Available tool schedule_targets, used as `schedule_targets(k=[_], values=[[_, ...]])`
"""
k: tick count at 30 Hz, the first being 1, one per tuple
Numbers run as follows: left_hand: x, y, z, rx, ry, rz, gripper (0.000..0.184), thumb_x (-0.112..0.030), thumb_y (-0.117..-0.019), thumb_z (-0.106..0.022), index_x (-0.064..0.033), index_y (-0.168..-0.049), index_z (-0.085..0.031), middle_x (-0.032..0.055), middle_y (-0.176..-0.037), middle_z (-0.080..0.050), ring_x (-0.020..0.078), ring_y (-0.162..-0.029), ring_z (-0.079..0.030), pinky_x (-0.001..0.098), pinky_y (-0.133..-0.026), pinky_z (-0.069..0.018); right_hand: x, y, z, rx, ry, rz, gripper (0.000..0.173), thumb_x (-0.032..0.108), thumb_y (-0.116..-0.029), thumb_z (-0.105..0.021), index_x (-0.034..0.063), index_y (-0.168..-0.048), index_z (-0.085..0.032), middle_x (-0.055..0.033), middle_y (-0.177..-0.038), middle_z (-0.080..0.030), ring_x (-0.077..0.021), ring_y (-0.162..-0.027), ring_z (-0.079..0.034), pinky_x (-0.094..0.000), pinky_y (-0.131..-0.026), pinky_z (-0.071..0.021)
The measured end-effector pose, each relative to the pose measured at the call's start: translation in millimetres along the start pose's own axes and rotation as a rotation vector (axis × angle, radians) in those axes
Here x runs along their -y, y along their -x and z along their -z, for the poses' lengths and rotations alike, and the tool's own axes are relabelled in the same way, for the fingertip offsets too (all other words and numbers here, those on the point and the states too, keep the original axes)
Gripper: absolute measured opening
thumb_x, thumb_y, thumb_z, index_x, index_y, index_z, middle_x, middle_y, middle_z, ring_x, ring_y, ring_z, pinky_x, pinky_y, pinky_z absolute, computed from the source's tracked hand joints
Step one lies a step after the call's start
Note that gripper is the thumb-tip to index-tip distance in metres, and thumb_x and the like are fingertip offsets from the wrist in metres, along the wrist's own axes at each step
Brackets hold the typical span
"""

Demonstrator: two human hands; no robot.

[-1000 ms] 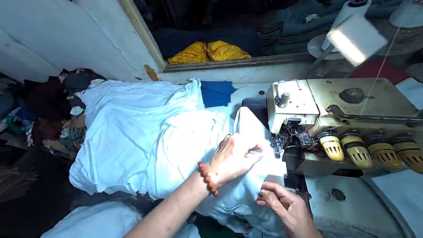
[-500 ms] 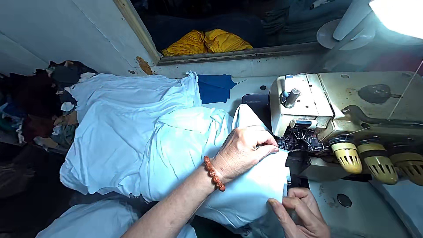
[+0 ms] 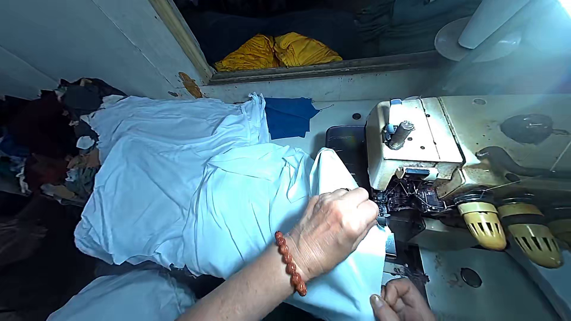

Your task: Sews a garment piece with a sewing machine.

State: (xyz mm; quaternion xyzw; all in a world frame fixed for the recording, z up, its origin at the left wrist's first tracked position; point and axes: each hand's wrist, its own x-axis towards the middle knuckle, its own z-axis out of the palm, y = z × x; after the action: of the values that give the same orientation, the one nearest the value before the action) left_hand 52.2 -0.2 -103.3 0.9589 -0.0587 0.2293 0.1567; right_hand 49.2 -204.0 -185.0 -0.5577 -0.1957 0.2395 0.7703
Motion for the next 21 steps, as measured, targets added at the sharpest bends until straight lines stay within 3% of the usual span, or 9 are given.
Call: schedule_targets(k=[5,10,13,17,19,21], values=[[-15.9,14.6,-5.9,-0.064,-0.204,-0.073,0.017,-0.008,-0.0933,-0.059,-0.0068,-0.089,-0.076,0.0063,-0.084,-0.069,0.0195,-0.072,-0.065,0.0308,-0.057,-0.0500,6.3,-3.0,13.0,0.004,-0.091,-0.019,0.029,-0.004,-0.0855,-0.064,0.0241,-0.091,-0.057,0.0165,-0.075,-0.061,0.0070,-0.066,-0.058,-0.0121,-0.062,-0.0504],[-16.9,25.9,-9.6,-0.063,-0.231,-0.057,0.023,-0.007,-0.0964,-0.056,-0.0076,-0.105,-0.078,0.0057,-0.102,-0.074,0.0204,-0.087,-0.068,0.0331,-0.072,-0.0547,12.4,-7.0,19.0,0.042,-0.080,0.009,0.027,0.000,-0.0864,-0.066,0.0262,-0.090,-0.058,0.0176,-0.075,-0.058,0.0081,-0.066,-0.055,-0.0108,-0.061,-0.0478],[-15.0,27.1,-10.8,-0.057,-0.205,-0.028,0.025,-0.010,-0.0972,-0.056,-0.0094,-0.110,-0.078,0.0037,-0.110,-0.075,0.0205,-0.101,-0.069,0.0364,-0.088,-0.0543,17.5,-10.1,19.5,0.056,-0.055,0.020,0.027,0.001,-0.0861,-0.066,0.0269,-0.088,-0.058,0.0182,-0.073,-0.057,0.0084,-0.065,-0.054,-0.0103,-0.060,-0.0466],[1.2,15.6,-11.0,-0.058,-0.166,0.011,0.022,-0.012,-0.0955,-0.058,-0.0100,-0.106,-0.078,0.0040,-0.112,-0.074,0.0214,-0.109,-0.068,0.0452,-0.102,-0.0488,29.4,-25.7,15.5,0.051,0.016,0.056,0.030,-0.004,-0.0848,-0.063,0.0249,-0.087,-0.055,0.0177,-0.071,-0.056,0.0089,-0.064,-0.053,-0.0098,-0.058,-0.0461],[15.5,4.3,-10.3,-0.055,-0.128,0.032,0.019,-0.012,-0.0957,-0.060,-0.0101,-0.099,-0.078,0.0056,-0.109,-0.073,0.0239,-0.110,-0.068,0.0511,-0.105,-0.0465,37.3,-37.2,10.2,0.025,0.074,0.069,0.032,-0.008,-0.0817,-0.061,0.0226,-0.085,-0.053,0.0171,-0.068,-0.056,0.0085,-0.060,-0.053,-0.0096,-0.055,-0.0450],[31.5,-6.8,-12.0,-0.071,-0.115,0.037,0.018,-0.010,-0.0950,-0.060,-0.0102,-0.095,-0.078,0.0067,-0.109,-0.073,0.0252,-0.111,-0.067,0.0503,-0.106,-0.0452,41.9,-47.6,4.7,0.005,0.161,0.087,0.031,-0.009,-0.0797,-0.061,0.0204,-0.083,-0.051,0.0164,-0.066,-0.054,0.0085,-0.056,-0.049,-0.0090,-0.050,-0.0410]])
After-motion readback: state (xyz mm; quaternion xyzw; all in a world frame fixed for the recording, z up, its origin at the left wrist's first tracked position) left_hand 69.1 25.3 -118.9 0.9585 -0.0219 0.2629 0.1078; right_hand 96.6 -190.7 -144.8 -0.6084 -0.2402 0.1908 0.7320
